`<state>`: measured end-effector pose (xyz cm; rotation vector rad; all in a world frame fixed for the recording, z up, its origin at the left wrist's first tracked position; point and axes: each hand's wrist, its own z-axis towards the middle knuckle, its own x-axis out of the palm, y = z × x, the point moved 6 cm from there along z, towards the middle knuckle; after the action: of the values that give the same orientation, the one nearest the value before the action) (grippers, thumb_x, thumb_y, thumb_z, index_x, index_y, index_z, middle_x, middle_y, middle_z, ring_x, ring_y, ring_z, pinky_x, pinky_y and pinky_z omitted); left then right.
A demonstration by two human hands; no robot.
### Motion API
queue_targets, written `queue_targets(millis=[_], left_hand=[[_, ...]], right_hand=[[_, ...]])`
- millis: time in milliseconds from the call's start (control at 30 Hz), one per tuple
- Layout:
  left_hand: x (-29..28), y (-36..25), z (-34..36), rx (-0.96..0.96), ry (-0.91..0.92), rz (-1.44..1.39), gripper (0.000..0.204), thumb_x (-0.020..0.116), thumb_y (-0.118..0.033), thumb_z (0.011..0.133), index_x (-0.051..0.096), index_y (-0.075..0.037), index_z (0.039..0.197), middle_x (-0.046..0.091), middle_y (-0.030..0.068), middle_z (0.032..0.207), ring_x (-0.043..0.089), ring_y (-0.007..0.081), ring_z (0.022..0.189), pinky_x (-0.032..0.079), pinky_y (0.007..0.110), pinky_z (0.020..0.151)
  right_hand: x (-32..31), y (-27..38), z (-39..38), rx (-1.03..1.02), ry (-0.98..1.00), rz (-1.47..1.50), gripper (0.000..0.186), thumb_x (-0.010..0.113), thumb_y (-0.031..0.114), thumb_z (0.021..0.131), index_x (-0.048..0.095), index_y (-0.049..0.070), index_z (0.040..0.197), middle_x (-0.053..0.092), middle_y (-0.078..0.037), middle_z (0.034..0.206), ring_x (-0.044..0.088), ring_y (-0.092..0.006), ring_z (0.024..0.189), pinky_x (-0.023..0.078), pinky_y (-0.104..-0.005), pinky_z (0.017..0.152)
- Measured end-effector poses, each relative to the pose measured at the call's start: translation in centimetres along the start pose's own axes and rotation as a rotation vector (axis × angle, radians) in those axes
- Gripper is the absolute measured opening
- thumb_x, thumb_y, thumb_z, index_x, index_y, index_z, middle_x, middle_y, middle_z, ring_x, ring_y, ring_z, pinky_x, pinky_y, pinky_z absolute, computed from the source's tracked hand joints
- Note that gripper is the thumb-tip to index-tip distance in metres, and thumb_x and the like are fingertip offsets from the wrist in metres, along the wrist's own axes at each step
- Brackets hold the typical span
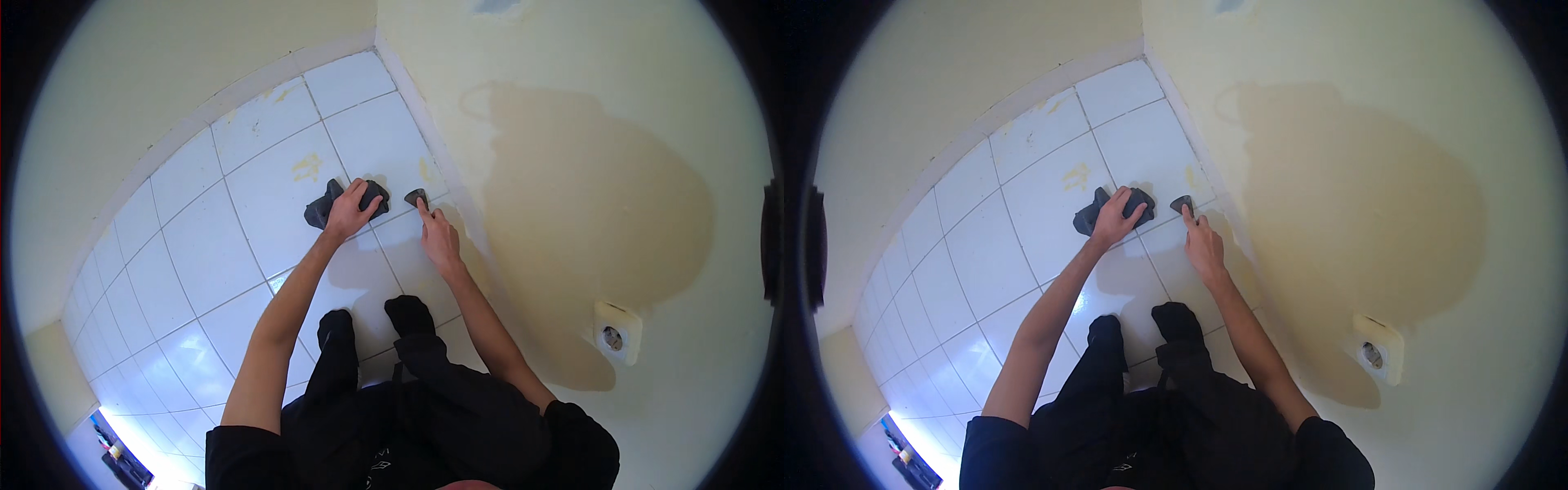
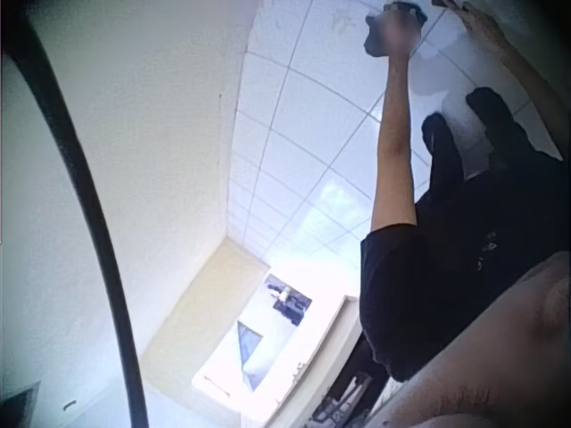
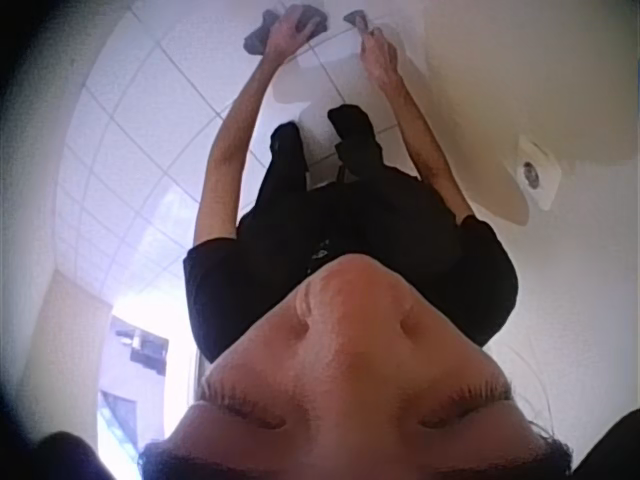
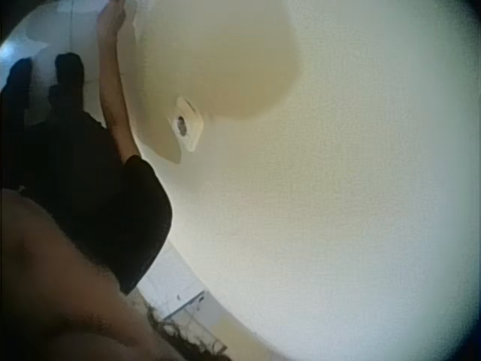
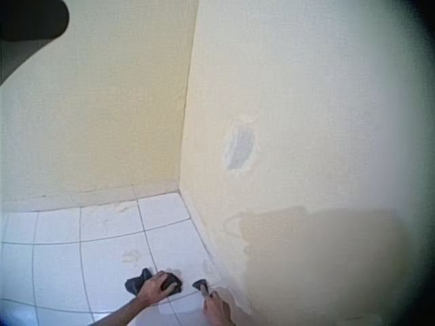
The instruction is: The person uses a putty knife to apply material to a wall patch and wipes the surrounding tiles with a cloth.
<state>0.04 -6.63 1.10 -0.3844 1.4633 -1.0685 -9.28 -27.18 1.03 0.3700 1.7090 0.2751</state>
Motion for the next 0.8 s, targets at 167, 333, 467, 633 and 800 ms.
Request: queue_targets(millis=[167,333,467,633,800], left_hand=[[-0.3,-0.1,-0.1,0.015,-0.031,0.063,0.036,0.069,-0.029,0.092,0.059,0.000,0.110,0.062,0.0167,0.111,0.066,0.0412,0.088,0.056,0.046,0.072],[-0.4,-0.6,-0.3,0.047,-0.090,0.093,0.033,0.069,-0.028,0.092,0.059,-0.001,0.107,0.061,0.0153,0.107,0.066,0.0405,0.083,0.055,0.047,0.067],[-0.4,-0.5,-0.4,0.061,-0.084,0.097,0.032,0.070,-0.028,0.091,0.058,-0.001,0.105,0.060,0.0147,0.104,0.065,0.0399,0.081,0.055,0.046,0.066],[-0.4,-0.6,-0.4,0.060,-0.084,0.098,0.032,0.070,-0.028,0.091,0.058,-0.001,0.106,0.060,0.0143,0.105,0.065,0.0399,0.081,0.055,0.046,0.066],[-0.2,-0.5,-0.4,0.050,-0.065,0.101,0.033,0.070,-0.028,0.091,0.058,-0.001,0.105,0.061,0.0144,0.106,0.065,0.0400,0.081,0.055,0.046,0.067]], right_hand=[[0.0,1.2,0.9,-0.042,-0.017,-0.013,0.060,0.059,0.007,0.092,0.047,0.017,0.149,0.061,-0.018,0.095,0.066,-0.0389,0.073,0.055,-0.0498,0.067],[0.6,1.9,1.6,-0.037,0.008,-0.062,0.059,0.058,0.006,0.091,0.049,0.015,0.148,0.063,-0.018,0.088,0.066,-0.0394,0.072,0.055,-0.0509,0.067],[0.9,2.2,2.3,-0.011,0.026,-0.035,0.060,0.056,0.005,0.091,0.048,0.014,0.149,0.065,-0.021,0.086,0.068,-0.0402,0.077,0.056,-0.0514,0.070],[0.1,2.5,2.8,-0.011,0.023,-0.026,0.060,0.055,0.004,0.090,0.049,0.014,0.148,0.067,-0.022,0.088,0.069,-0.0404,0.079,0.056,-0.0512,0.072],[-1.0,3.0,3.5,0.010,0.091,-0.082,0.060,0.055,0.003,0.088,0.052,0.014,0.146,0.069,-0.020,0.082,0.070,-0.0394,0.076,0.057,-0.0509,0.069]])
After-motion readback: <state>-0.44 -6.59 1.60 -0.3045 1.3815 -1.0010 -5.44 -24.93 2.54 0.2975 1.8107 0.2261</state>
